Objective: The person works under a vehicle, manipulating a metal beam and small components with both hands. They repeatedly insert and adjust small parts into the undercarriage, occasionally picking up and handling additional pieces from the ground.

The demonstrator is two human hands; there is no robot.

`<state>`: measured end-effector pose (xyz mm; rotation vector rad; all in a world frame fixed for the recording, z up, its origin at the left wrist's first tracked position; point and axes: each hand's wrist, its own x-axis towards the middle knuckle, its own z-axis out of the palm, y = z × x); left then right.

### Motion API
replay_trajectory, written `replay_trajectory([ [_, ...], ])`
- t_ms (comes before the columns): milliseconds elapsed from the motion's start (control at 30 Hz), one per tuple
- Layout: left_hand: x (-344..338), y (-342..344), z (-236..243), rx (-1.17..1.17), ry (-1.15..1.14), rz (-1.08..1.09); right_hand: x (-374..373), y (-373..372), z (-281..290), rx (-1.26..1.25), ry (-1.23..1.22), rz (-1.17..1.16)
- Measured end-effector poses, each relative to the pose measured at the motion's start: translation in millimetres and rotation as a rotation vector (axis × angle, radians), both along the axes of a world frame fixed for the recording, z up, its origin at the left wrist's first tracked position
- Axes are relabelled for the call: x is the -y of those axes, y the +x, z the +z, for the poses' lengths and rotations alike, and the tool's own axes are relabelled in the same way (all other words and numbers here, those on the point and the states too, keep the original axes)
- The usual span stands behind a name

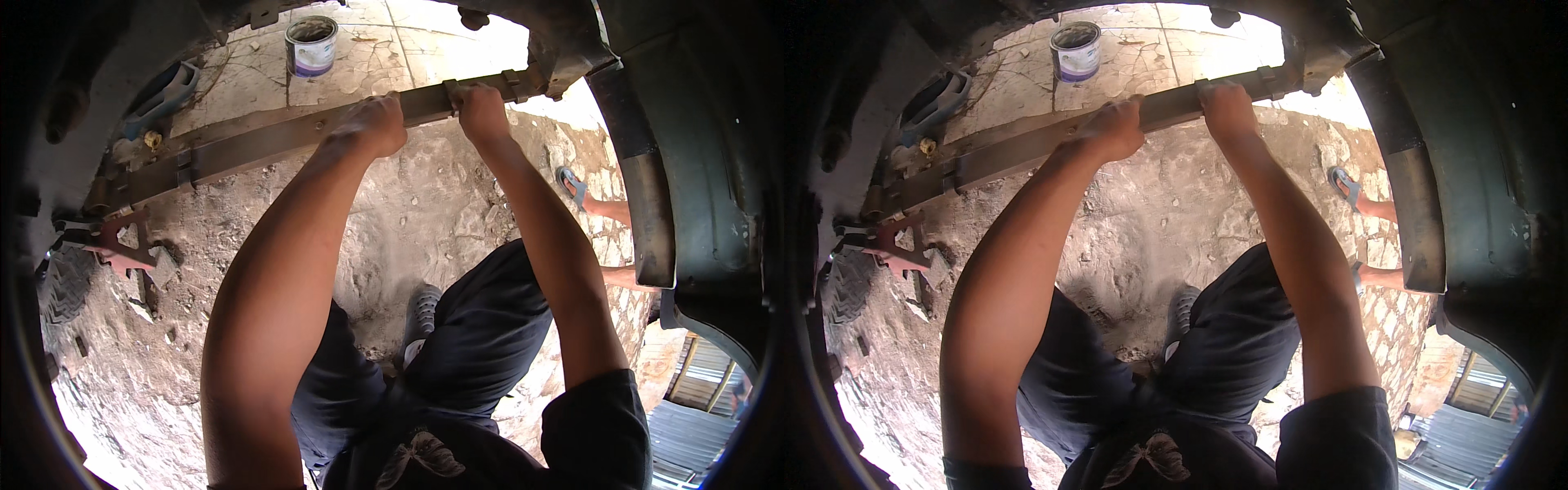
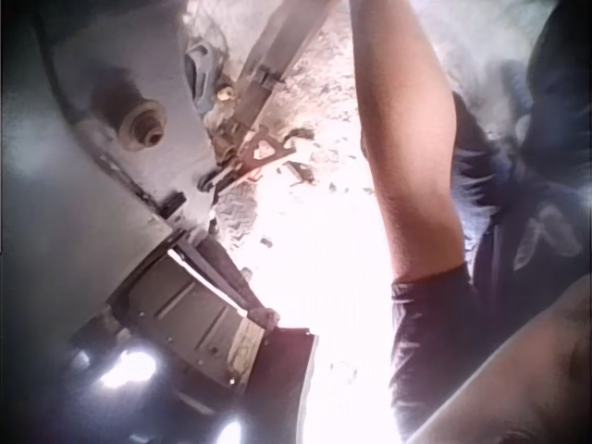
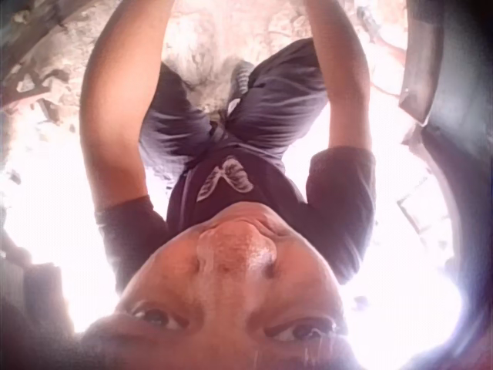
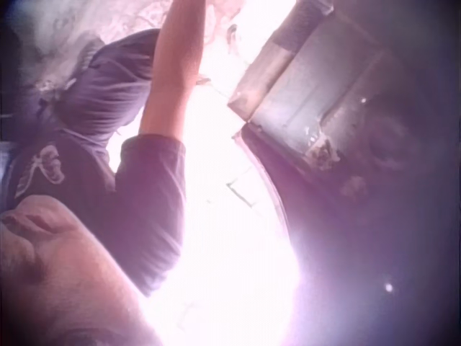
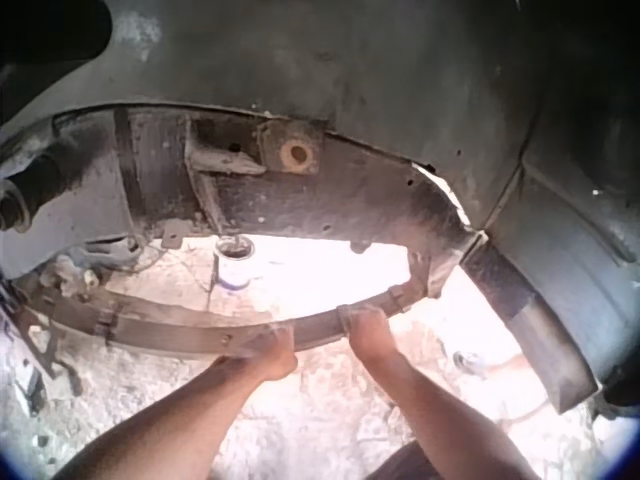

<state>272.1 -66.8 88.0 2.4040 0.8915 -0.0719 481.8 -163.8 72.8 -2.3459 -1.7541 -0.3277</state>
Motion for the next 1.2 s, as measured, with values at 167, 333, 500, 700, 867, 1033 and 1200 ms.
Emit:
replay_trajectory([
  [167,-15,-4,-3,0.024,0.011,0.010,10,-5,-4,-0.079,0.163,0.090],
  [333,-26,-8,-11,-0.033,0.008,0.047,-3,-34,-8,-0.097,0.014,0.017],
  [500,-23,3,-16,0.220,0.103,0.115,-28,-19,-8,0.182,-0.121,-0.006],
  [700,-16,-2,-23,0.119,0.117,0.115,-36,-34,-11,0.120,-0.169,-0.065],
  [867,-30,-13,-30,0.126,0.184,0.137,-20,-41,-14,0.062,-0.175,0.019],
  [1033,-37,-28,-32,0.247,0.185,0.237,-53,-41,-3,0.065,-0.198,-0.026],
  [1200,-41,-40,-28,0.155,0.194,0.250,-52,-67,-20,0.011,-0.250,0.034],
])
